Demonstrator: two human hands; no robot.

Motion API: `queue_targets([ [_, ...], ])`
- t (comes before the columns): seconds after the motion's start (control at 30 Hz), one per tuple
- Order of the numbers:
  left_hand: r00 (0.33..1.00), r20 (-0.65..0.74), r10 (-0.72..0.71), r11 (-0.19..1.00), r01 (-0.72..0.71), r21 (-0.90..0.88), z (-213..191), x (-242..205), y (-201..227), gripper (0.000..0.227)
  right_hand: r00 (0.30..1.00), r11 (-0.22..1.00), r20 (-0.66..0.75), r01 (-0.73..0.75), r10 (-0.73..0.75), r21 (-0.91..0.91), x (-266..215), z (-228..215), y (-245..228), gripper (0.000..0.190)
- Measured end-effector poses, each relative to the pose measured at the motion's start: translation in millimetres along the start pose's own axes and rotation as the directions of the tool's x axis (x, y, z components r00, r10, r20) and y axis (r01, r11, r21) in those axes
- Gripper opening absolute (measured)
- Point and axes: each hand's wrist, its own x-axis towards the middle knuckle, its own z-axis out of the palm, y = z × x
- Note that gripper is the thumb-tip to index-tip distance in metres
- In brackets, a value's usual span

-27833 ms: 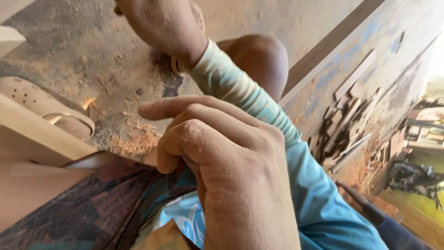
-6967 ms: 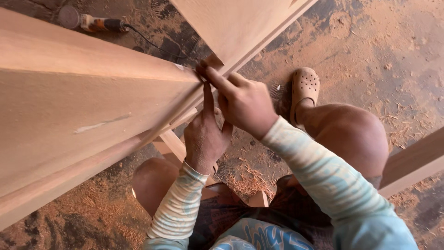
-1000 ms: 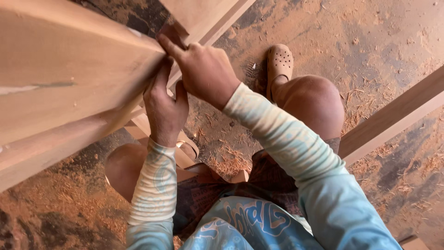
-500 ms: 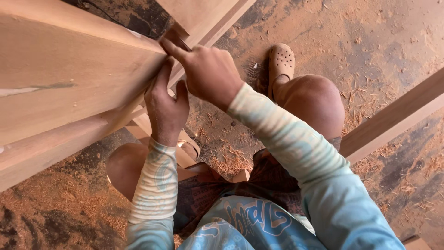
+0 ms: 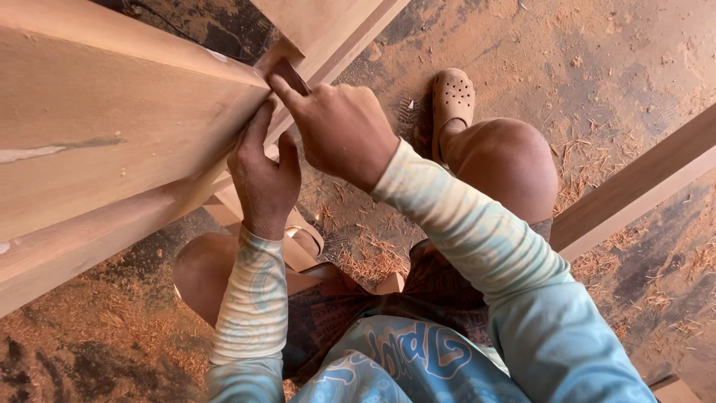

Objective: The person is sanding a wooden furniture piece using a sanding block. They are smoothing the edges and surfaces of the wood, focusing on different sections throughout the video.

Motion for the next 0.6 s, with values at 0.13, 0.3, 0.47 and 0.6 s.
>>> queue_targets([
  [0.13, 1.0, -0.016, 0.014, 1.0, -0.014, -0.001, -1.2, -2.4, -0.5, 0.046, 0.982, 0.999, -0.188, 0.026, -0.031, -0.028, -1.4, 2.6, 1.4, 0.079],
  [0.3, 1.0, -0.006, 0.0, 1.0, 0.0, -0.003, -0.7, 0.8, 5.2, 0.046, 0.999, 1.0, -0.041, 0.013, -0.013, 0.017, -1.0, -7.0, 1.7, 0.072],
  [0.47, 1.0, -0.01, 0.028, 0.999, -0.028, -0.031, -3.2, -4.6, 4.7, 0.043, 0.945, 0.997, -0.325, 0.066, -0.049, 0.041, 0.4, -6.7, -1.1, 0.07],
  [0.6, 1.0, -0.001, -0.029, 0.999, 0.029, -0.024, -0.8, 1.3, 1.7, 0.045, 0.999, 0.999, -0.043, 0.01, -0.008, 0.039, 1.8, 3.9, 5.5, 0.069],
])
